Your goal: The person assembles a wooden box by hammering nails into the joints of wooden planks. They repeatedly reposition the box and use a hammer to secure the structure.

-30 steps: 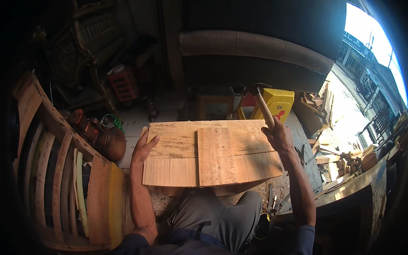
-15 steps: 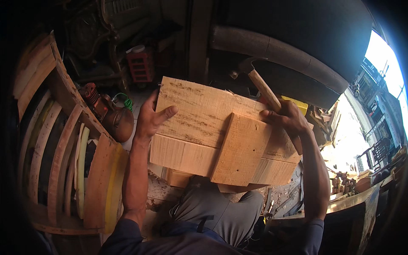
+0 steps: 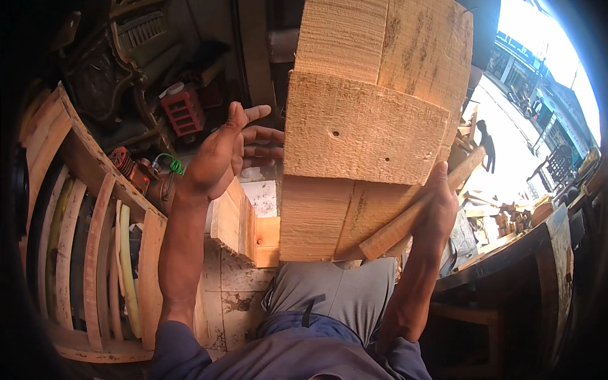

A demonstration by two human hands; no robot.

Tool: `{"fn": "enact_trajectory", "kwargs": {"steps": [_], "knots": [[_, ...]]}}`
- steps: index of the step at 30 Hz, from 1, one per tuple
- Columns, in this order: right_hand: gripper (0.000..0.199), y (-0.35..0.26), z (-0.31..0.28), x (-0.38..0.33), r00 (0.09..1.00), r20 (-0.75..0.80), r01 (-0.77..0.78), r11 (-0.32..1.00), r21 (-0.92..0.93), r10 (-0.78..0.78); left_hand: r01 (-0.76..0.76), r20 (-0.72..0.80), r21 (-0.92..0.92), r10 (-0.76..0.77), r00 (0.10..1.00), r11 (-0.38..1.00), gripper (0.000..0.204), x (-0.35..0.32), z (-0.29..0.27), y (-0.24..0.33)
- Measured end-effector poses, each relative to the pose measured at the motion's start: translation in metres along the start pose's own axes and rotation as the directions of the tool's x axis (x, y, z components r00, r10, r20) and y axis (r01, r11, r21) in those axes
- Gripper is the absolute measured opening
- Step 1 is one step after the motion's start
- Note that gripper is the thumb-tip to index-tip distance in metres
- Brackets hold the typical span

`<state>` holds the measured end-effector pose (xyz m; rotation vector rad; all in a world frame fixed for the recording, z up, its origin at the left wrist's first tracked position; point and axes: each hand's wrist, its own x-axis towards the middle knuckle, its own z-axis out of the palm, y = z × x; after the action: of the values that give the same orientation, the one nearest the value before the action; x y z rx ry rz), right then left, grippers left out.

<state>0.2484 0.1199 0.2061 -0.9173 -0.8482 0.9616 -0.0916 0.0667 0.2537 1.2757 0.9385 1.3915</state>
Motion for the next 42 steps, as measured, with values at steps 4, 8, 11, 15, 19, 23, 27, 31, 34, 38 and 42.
{"fn": "enact_trajectory", "kwargs": {"steps": [4,8,11,15,19,23,27,31,34,38,42], "knots": [[0.048,0.052,-0.002,-0.068,0.979,0.027,-0.199,0.918,0.344,0.202,-0.087,0.135,0.573,0.011,0.991,0.815,0.088,0.063,0.046,0.016],[0.043,0.107,0.005,-0.110,0.976,-0.103,-0.154,0.942,0.299,0.192,0.020,-0.022,0.830,-0.004,1.000,0.557,0.089,0.125,0.066,-0.034],[0.049,0.126,0.008,-0.143,0.967,0.086,-0.256,0.903,0.346,0.241,0.090,-0.057,0.941,-0.110,0.992,0.327,0.089,0.139,0.073,-0.027],[0.068,0.132,-0.017,-0.164,0.916,0.198,-0.399,0.843,0.361,0.348,0.020,0.087,0.944,-0.310,0.947,0.328,0.080,0.192,0.077,-0.117],[0.053,0.137,-0.034,-0.185,0.859,0.316,-0.446,0.892,0.072,0.403,0.090,0.009,0.972,-0.414,0.910,0.219,0.084,0.187,0.033,-0.144],[0.042,0.087,-0.092,-0.163,0.913,0.138,-0.329,0.893,-0.306,0.384,0.091,0.026,0.960,-0.409,0.912,0.264,0.080,0.194,0.048,-0.180],[0.040,-0.005,-0.123,-0.105,0.993,0.073,0.102,0.973,-0.205,-0.089,0.057,0.055,0.966,-0.418,0.907,0.251,0.077,0.191,0.047,-0.171],[0.025,-0.058,-0.125,-0.037,0.818,-0.142,0.456,0.779,-0.429,-0.557,0.037,0.046,0.977,-0.381,0.924,0.208,0.073,0.198,0.039,-0.169],[0.030,-0.023,-0.161,-0.012,0.862,0.136,0.313,0.301,-0.901,-0.488,0.009,0.073,0.976,-0.366,0.928,0.218,0.072,0.198,0.061,-0.164],[0.035,-0.035,-0.150,-0.022,0.938,0.211,0.196,0.082,-0.977,0.274,0.012,0.038,0.990,-0.347,0.937,0.142,0.072,0.193,0.052,-0.154],[0.034,-0.084,-0.121,-0.031,0.963,0.177,0.250,0.439,-0.863,-0.201,0.031,0.041,0.983,-0.387,0.921,0.180,0.073,0.189,0.050,-0.153]]}}
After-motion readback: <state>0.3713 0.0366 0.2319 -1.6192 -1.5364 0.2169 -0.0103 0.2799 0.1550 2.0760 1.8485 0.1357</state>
